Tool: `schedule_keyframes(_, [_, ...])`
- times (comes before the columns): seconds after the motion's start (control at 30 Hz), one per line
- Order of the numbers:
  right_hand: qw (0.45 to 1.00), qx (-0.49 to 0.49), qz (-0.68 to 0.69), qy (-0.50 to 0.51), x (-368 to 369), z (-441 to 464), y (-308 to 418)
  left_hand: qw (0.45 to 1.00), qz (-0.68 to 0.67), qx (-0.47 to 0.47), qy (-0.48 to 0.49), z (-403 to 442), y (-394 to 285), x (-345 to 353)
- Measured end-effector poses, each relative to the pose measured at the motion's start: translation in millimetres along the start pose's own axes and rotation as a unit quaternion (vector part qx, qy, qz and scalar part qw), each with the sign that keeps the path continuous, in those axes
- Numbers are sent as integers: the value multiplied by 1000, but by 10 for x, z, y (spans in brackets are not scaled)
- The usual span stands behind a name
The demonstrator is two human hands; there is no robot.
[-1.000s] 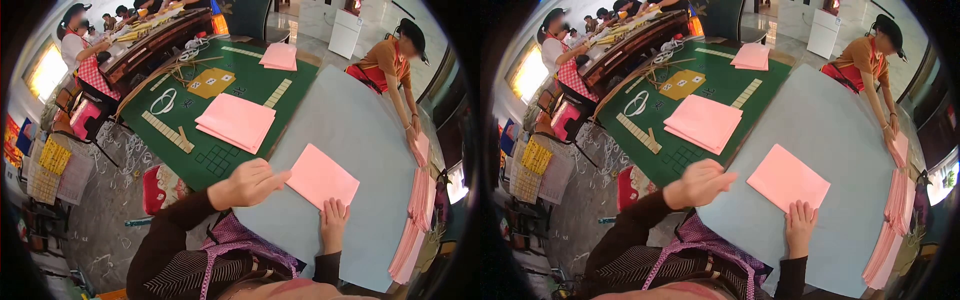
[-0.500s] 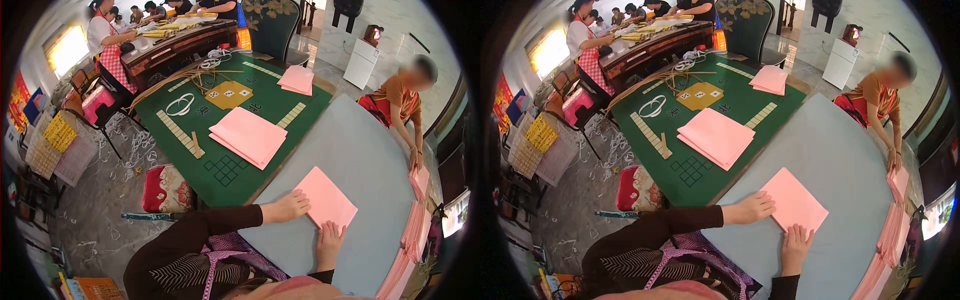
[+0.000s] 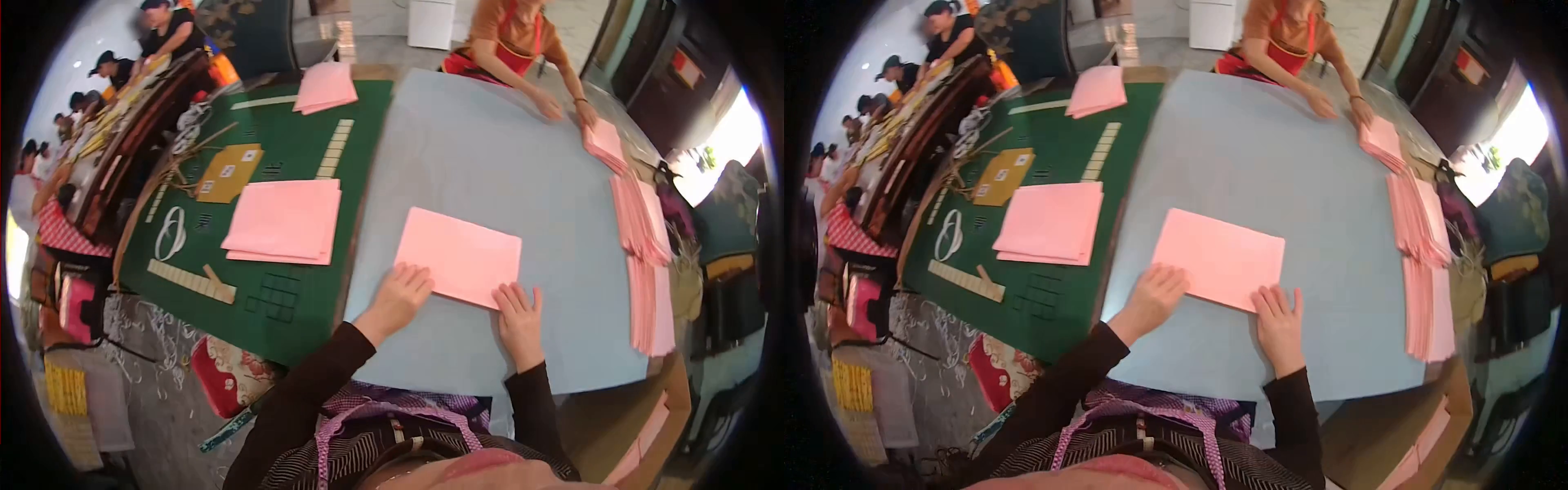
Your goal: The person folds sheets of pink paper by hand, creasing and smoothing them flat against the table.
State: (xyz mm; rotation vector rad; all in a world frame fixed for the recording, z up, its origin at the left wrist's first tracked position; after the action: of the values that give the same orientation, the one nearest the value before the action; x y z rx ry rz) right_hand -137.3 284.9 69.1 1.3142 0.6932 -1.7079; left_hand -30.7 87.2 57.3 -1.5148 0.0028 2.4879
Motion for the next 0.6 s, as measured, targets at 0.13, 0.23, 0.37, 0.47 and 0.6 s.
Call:
schedule_keyframes(0.13, [1000, 15, -7, -16, -15, -62, -112, 1000, 7, -14, 4, 46, 23, -69])
schedule_keyframes(0.23, [1000, 13, 8, -22, -22, -76, -106, 1000, 7, -24, 6, 24, 54, -61])
schedule_keyframes(0.37, [999, 14, 23, -26, -64, -56, -76, 999, 3, -52, -7, -14, 134, -49])
schedule_keyframes(0.47, [998, 35, 35, -33, -99, -78, -75, 998, 9, -67, -4, -54, 207, -56])
schedule_keyframes(0.6, [986, 58, 157, -16, -195, -119, -111, 996, 38, -78, -19, -72, 324, -42])
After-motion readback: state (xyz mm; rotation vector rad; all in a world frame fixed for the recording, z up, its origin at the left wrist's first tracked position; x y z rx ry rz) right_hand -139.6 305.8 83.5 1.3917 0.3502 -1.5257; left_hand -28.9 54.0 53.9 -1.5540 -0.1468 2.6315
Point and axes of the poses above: each hand's wrist, its own z-axis towards the middle knuckle, its own x-axis out of the palm, y = z × x, the point moved 6 cm from there along z, towards the middle knuckle, and after that the axes turned 9 degrees about y, right-handed, at the moved point
